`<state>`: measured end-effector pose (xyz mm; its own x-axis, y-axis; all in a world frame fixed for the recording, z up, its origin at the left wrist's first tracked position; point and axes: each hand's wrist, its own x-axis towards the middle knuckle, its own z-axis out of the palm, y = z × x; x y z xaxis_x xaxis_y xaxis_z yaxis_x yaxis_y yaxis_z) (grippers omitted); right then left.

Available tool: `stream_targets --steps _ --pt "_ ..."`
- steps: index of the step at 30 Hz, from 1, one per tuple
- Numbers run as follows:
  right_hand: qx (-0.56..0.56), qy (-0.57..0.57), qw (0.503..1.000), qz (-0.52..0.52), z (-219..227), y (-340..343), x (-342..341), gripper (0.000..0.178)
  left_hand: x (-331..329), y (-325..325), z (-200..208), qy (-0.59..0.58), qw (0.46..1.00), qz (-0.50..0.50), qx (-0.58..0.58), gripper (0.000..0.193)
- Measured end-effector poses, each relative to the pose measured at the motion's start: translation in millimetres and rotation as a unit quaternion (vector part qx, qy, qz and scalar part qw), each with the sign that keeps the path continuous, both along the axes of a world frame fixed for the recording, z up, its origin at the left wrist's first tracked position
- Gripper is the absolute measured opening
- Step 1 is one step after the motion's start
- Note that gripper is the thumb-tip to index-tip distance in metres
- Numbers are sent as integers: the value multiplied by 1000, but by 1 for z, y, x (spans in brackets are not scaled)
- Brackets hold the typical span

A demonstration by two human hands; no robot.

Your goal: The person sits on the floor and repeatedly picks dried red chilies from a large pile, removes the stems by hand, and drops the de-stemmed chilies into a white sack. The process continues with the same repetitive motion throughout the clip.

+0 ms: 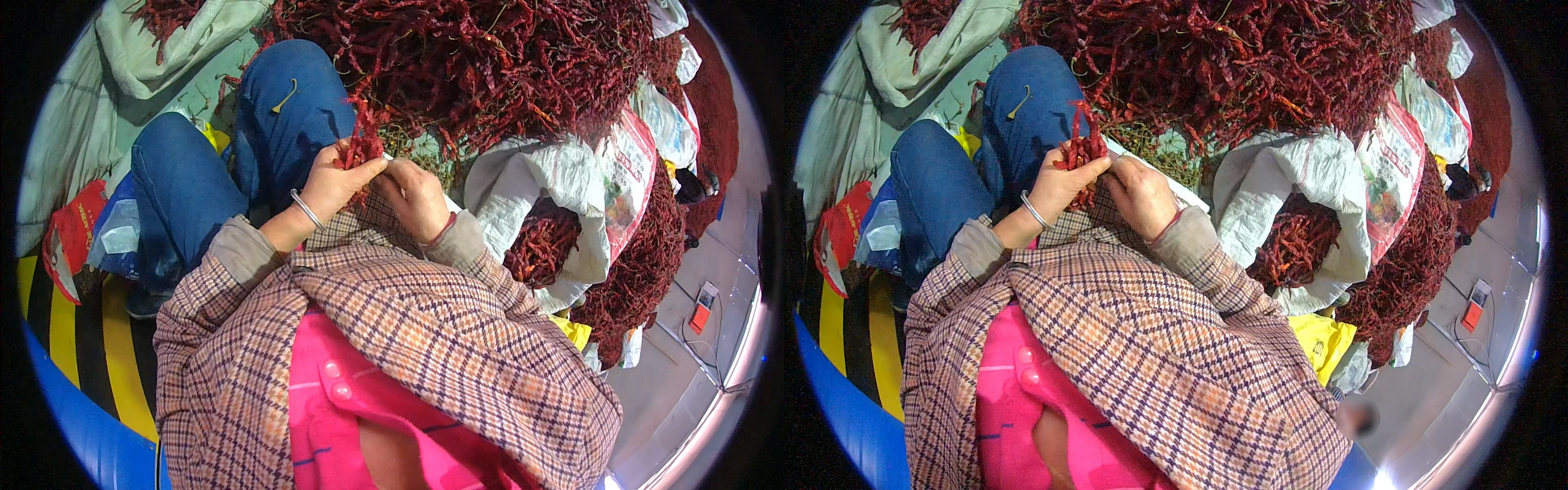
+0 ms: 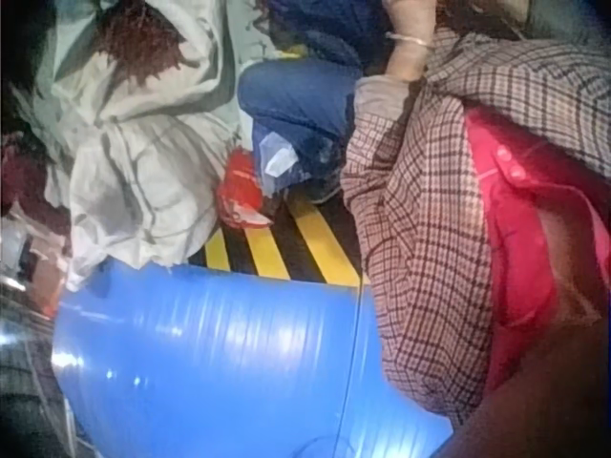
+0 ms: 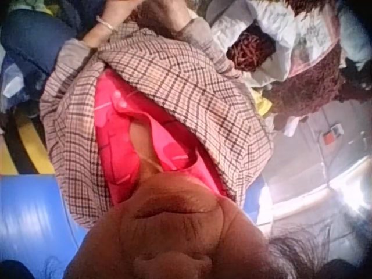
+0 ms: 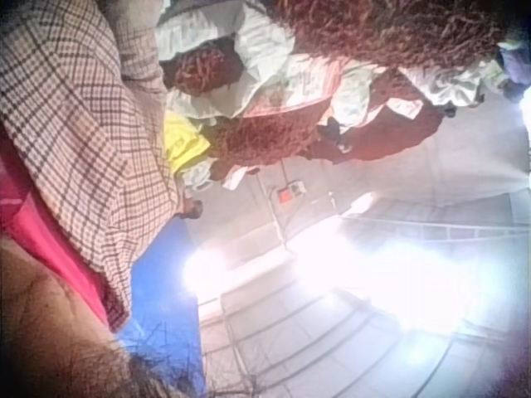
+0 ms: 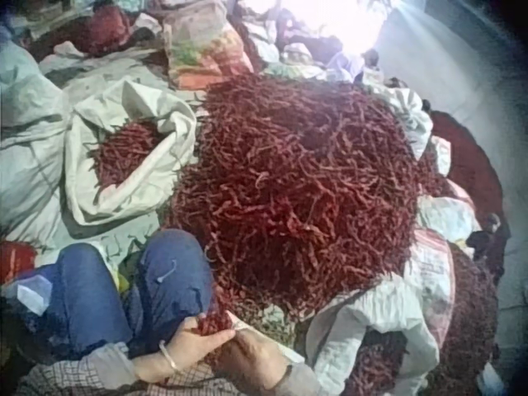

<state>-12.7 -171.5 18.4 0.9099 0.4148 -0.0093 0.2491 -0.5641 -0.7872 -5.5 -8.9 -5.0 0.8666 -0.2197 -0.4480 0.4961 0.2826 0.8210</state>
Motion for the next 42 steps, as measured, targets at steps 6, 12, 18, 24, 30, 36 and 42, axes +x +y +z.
stream_targets --steps 6,12,18,24,30,36,42 --pt "84 98 981 -143 -21 14 -3 13 8 13 5 -413 867 -66 271 16" --pt "-143 48 981 -120 -163 -82 11 17 -4 0 20 -408 874 -237 118 20" --pt "-310 -81 939 -125 -156 -97 68 26 -4 6 3 -3 991 -119 -57 20" --pt "-357 -50 931 -62 -150 -96 79 21 0 12 8 -16 993 -113 16 19" --pt "-85 40 982 -165 -80 -78 28 15 3 -1 5 32 997 -64 -21 20" --pt "14 32 994 -99 -33 -22 -11 22 1 -5 -1 48 996 -77 -5 14" --pt "52 41 997 -41 -7 -3 -10 10 -1 -3 -2 42 998 -38 -6 13"
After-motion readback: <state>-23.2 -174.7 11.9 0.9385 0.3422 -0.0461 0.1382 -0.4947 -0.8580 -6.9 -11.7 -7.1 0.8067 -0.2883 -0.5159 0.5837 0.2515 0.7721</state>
